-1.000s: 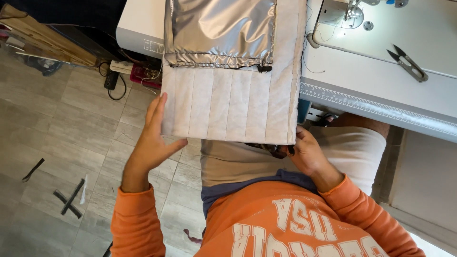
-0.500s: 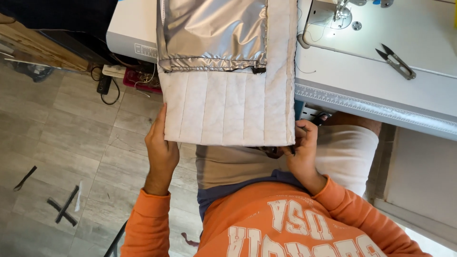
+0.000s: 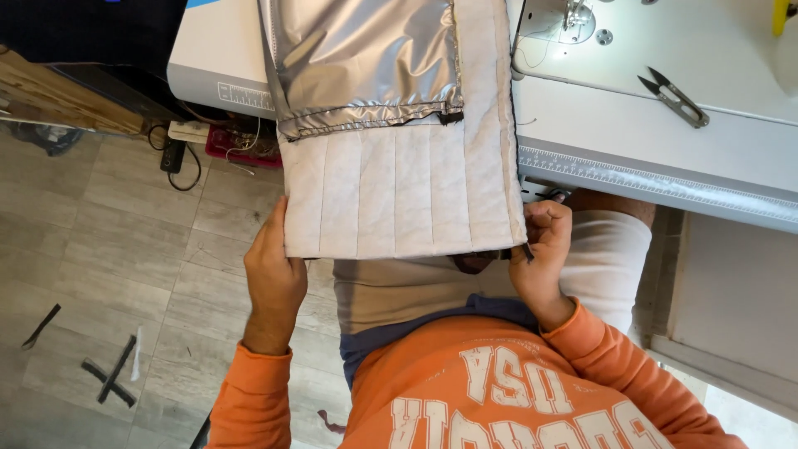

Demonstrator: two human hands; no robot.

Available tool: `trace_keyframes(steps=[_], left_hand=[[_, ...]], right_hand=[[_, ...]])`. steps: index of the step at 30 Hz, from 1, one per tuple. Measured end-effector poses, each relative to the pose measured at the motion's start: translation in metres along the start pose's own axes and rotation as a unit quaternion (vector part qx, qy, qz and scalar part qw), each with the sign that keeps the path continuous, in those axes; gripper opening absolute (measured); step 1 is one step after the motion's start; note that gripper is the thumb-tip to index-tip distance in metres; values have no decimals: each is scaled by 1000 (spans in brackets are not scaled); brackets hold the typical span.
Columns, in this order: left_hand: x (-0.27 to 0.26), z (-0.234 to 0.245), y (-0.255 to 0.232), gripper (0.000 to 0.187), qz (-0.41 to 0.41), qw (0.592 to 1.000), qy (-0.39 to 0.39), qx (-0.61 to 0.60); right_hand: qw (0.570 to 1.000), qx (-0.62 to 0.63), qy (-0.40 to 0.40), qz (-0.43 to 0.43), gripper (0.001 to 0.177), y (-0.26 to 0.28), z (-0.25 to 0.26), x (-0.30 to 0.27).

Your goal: Sewing a zipper onto a quilted fabric panel using an industrial sewing machine and trimming threads with snips.

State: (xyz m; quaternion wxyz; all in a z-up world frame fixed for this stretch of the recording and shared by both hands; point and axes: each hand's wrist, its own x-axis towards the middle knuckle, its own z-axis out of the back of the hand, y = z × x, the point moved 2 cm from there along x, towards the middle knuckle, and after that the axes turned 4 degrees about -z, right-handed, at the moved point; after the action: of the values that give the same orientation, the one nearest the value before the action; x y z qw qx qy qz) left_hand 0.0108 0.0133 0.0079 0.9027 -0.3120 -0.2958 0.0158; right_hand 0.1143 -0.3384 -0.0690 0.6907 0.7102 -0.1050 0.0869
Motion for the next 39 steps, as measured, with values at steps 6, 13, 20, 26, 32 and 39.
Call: trace_keyframes(steps=[6,13,20,26,32,39], left_hand=[[-6,1,11,42,-22,996,13,91],[4,1,-4,47,-4,994,0,105],[-3,7,30,36,-28,990,-10,137],[6,8,25,24,-1,994,-16,111],[3,5,38,22,323,915,-21,-241],[-10,18,57,82,324,840,42,-433]], right_hand=[[999,-36,-1,36,33,0,0,-4],[994,-59,-12,90,21,-3,-2,0],[991,-58,-37,115,11,16,-4,8],[991,-64,-21,114,10,7,-1,8],[994,-45,-4,98,10,8,-3,9],[998,-3,22,61,12,3,-3,4]])
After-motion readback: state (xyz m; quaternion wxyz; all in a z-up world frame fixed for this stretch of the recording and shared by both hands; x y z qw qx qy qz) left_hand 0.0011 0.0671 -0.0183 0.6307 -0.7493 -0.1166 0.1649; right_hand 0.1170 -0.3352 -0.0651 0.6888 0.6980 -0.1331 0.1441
